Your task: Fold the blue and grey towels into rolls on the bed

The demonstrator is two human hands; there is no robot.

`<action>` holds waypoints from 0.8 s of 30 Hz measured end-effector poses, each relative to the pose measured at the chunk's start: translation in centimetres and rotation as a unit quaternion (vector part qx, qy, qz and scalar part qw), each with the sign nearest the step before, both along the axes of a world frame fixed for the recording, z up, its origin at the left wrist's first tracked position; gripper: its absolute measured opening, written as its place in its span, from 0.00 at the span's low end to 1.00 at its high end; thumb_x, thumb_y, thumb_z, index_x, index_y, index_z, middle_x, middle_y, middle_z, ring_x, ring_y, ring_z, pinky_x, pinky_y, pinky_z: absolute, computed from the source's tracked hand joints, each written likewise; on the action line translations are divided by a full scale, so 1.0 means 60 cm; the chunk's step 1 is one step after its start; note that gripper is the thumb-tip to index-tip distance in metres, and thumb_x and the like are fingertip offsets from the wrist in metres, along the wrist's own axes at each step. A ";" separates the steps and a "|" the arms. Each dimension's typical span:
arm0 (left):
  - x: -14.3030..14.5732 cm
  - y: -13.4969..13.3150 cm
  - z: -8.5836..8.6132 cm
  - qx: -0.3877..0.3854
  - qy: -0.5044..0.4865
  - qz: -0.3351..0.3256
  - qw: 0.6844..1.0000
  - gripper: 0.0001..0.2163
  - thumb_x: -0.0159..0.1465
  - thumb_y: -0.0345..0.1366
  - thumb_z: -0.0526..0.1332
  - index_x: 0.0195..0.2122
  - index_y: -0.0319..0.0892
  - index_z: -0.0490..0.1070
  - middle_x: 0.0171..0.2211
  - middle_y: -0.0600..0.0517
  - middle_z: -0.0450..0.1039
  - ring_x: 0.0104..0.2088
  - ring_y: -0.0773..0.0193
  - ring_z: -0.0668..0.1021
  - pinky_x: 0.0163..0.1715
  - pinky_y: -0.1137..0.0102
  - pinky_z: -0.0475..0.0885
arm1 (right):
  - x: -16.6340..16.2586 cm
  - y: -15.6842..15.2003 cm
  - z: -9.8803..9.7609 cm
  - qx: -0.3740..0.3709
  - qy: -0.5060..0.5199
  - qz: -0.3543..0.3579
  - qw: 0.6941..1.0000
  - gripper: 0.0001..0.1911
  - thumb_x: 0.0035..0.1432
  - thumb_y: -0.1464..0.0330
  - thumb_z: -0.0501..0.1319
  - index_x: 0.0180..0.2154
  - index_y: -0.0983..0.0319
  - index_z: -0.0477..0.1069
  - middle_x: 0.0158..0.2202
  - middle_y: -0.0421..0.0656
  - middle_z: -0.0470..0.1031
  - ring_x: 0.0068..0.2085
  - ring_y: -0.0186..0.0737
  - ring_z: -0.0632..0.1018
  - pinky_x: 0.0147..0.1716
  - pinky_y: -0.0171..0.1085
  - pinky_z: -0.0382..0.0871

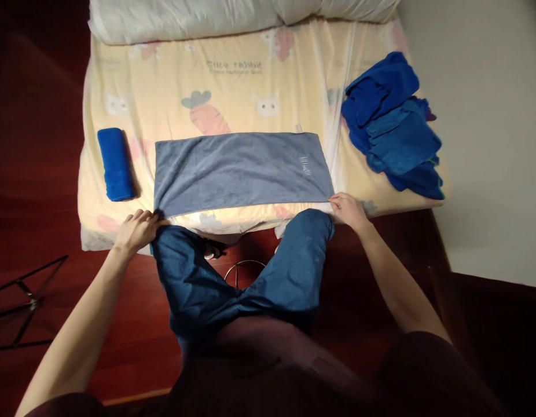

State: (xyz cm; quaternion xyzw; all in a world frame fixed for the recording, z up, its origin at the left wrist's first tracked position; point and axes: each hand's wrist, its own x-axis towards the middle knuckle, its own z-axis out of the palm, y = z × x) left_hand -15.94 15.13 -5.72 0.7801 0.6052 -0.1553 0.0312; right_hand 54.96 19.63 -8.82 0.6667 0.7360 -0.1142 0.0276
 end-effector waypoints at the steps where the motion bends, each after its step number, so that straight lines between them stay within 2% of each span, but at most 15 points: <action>1: 0.005 0.002 0.006 0.003 0.008 0.003 1.000 0.21 0.69 0.35 0.48 0.52 0.38 0.79 0.52 0.38 0.76 0.53 0.45 0.74 0.48 0.57 0.68 | -0.004 0.002 0.008 -0.023 -0.017 -0.004 1.000 0.20 0.65 0.71 0.56 0.51 0.61 0.83 0.56 0.49 0.81 0.54 0.50 0.80 0.55 0.45 0.75; 4: 0.025 0.022 0.031 0.054 -0.010 0.028 0.998 0.23 0.69 0.37 0.47 0.55 0.40 0.78 0.55 0.39 0.74 0.56 0.44 0.72 0.52 0.55 0.69 | -0.031 0.020 0.043 -0.078 -0.065 -0.011 0.995 0.20 0.64 0.70 0.57 0.53 0.60 0.82 0.53 0.52 0.82 0.53 0.54 0.81 0.54 0.47 0.75; 6: 0.053 0.047 0.048 0.102 -0.061 0.048 0.992 0.25 0.72 0.40 0.46 0.63 0.41 0.73 0.60 0.39 0.71 0.59 0.43 0.70 0.57 0.52 0.68 | -0.077 0.043 0.071 -0.047 -0.070 0.005 0.996 0.22 0.67 0.67 0.56 0.58 0.62 0.79 0.57 0.55 0.80 0.56 0.58 0.79 0.57 0.52 0.73; 9: 0.125 0.098 0.057 0.127 -0.155 0.046 0.979 0.29 0.74 0.44 0.46 0.71 0.39 0.62 0.70 0.38 0.61 0.68 0.43 0.63 0.65 0.49 0.63 | -0.196 0.086 0.102 0.053 -0.016 0.051 0.997 0.29 0.72 0.60 0.52 0.69 0.63 0.67 0.72 0.54 0.63 0.69 0.63 0.66 0.64 0.61 0.65; 11: 0.186 0.133 0.044 0.114 -0.204 0.031 0.972 0.31 0.74 0.46 0.46 0.73 0.36 0.58 0.74 0.38 0.52 0.73 0.43 0.55 0.71 0.48 0.54 | -0.298 0.112 0.103 0.077 0.033 0.085 0.993 0.33 0.73 0.57 0.52 0.73 0.63 0.59 0.76 0.51 0.53 0.74 0.64 0.57 0.68 0.66 0.58; 14: 0.271 0.175 -0.005 0.100 -0.245 0.040 0.963 0.31 0.74 0.47 0.47 0.75 0.39 0.54 0.77 0.41 0.44 0.76 0.42 0.47 0.73 0.42 0.44 | -0.441 0.138 0.065 0.071 0.091 0.126 0.985 0.37 0.72 0.54 0.55 0.75 0.63 0.54 0.79 0.49 0.43 0.77 0.64 0.47 0.73 0.69 0.42; 17: 0.324 0.192 -0.067 0.081 -0.265 0.053 0.959 0.32 0.74 0.48 0.47 0.76 0.42 0.54 0.78 0.44 0.42 0.77 0.41 0.43 0.72 0.38 0.37 | -0.531 0.149 0.004 0.030 0.134 0.120 0.983 0.41 0.71 0.51 0.56 0.76 0.62 0.50 0.79 0.48 0.38 0.78 0.64 0.40 0.73 0.72 0.31; 20: 0.344 0.191 -0.108 0.082 -0.278 0.074 0.954 0.31 0.74 0.49 0.48 0.75 0.43 0.55 0.78 0.45 0.41 0.77 0.41 0.41 0.72 0.37 0.32 | -0.560 0.148 -0.042 0.012 0.154 0.094 0.984 0.41 0.72 0.50 0.53 0.77 0.61 0.46 0.79 0.47 0.37 0.78 0.62 0.38 0.72 0.73 0.27; 22: 0.346 0.188 -0.117 0.089 -0.287 0.079 0.951 0.32 0.73 0.50 0.49 0.76 0.45 0.54 0.78 0.46 0.40 0.78 0.42 0.40 0.72 0.37 0.31 | -0.559 0.147 -0.054 0.014 0.154 0.093 0.984 0.41 0.72 0.50 0.52 0.77 0.60 0.45 0.79 0.45 0.36 0.78 0.61 0.37 0.72 0.73 0.26; 24: 0.345 0.188 -0.114 0.086 -0.294 0.075 0.949 0.32 0.73 0.52 0.49 0.76 0.46 0.54 0.78 0.47 0.40 0.78 0.42 0.40 0.72 0.38 0.30 | -0.555 0.146 -0.055 0.018 0.149 0.096 0.984 0.40 0.72 0.51 0.52 0.77 0.60 0.45 0.79 0.44 0.36 0.78 0.61 0.36 0.72 0.71 0.25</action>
